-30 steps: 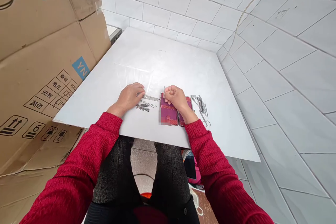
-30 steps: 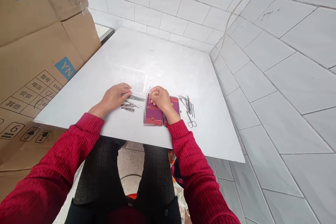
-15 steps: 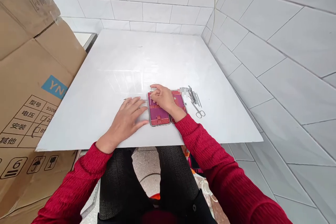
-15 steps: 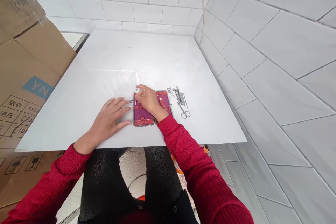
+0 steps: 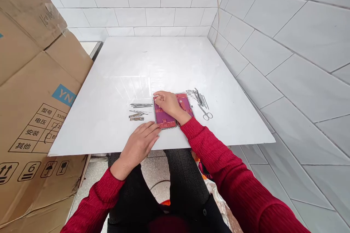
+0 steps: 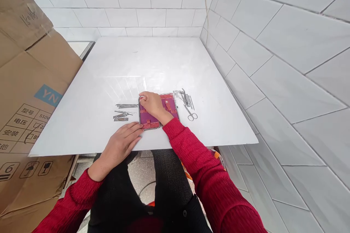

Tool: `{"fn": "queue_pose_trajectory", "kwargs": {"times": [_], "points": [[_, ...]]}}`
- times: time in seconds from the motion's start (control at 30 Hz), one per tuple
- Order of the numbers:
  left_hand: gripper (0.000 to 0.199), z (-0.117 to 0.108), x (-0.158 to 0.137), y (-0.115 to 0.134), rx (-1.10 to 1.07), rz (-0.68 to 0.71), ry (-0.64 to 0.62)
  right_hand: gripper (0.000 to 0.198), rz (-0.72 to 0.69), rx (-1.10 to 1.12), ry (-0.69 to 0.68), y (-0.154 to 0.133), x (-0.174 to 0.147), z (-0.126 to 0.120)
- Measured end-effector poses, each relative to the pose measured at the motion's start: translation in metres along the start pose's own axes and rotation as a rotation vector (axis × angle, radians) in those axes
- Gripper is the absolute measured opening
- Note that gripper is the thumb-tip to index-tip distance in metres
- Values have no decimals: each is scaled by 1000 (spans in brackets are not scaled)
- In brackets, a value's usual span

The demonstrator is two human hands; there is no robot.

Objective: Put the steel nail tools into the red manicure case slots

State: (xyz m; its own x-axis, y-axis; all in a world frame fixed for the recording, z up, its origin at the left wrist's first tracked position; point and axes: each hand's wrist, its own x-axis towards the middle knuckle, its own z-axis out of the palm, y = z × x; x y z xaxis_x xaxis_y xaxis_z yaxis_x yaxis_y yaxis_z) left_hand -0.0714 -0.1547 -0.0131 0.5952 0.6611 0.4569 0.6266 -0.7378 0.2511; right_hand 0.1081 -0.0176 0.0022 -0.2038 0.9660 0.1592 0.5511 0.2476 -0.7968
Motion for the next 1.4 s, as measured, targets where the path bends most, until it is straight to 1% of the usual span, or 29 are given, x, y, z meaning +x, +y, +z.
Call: {"fn": "queue_pose_trajectory", "kwargs": {"times": [0.1, 0.2, 0.37, 0.67, 0.9, 1.07, 1.27, 1.4], "points": [[29, 0, 0, 1, 0, -6, -5, 30, -45, -74, 40, 2, -1, 2], [29, 1, -1, 3, 14, -7, 3, 31, -97, -170, 68, 4, -1, 3], [30, 2, -1, 3, 17, -7, 12, 37, -98, -300, 32, 0, -4, 2], [32, 2, -2, 4, 17, -2, 22, 36, -112, -483, -6, -13, -14, -1], [34, 3, -2, 4, 3, -6, 27, 35, -140, -533, -21, -15, -20, -1], [32, 2, -2, 4, 32, 11, 19, 32, -150, -552, -17, -15, -21, 0], [31, 2, -3, 4, 51, 19, 17, 28, -148, -541, -6, -15, -22, 0], [33, 2, -4, 6, 36, -3, 15, 26, -134, -479, 41, -10, -20, 1]]}}
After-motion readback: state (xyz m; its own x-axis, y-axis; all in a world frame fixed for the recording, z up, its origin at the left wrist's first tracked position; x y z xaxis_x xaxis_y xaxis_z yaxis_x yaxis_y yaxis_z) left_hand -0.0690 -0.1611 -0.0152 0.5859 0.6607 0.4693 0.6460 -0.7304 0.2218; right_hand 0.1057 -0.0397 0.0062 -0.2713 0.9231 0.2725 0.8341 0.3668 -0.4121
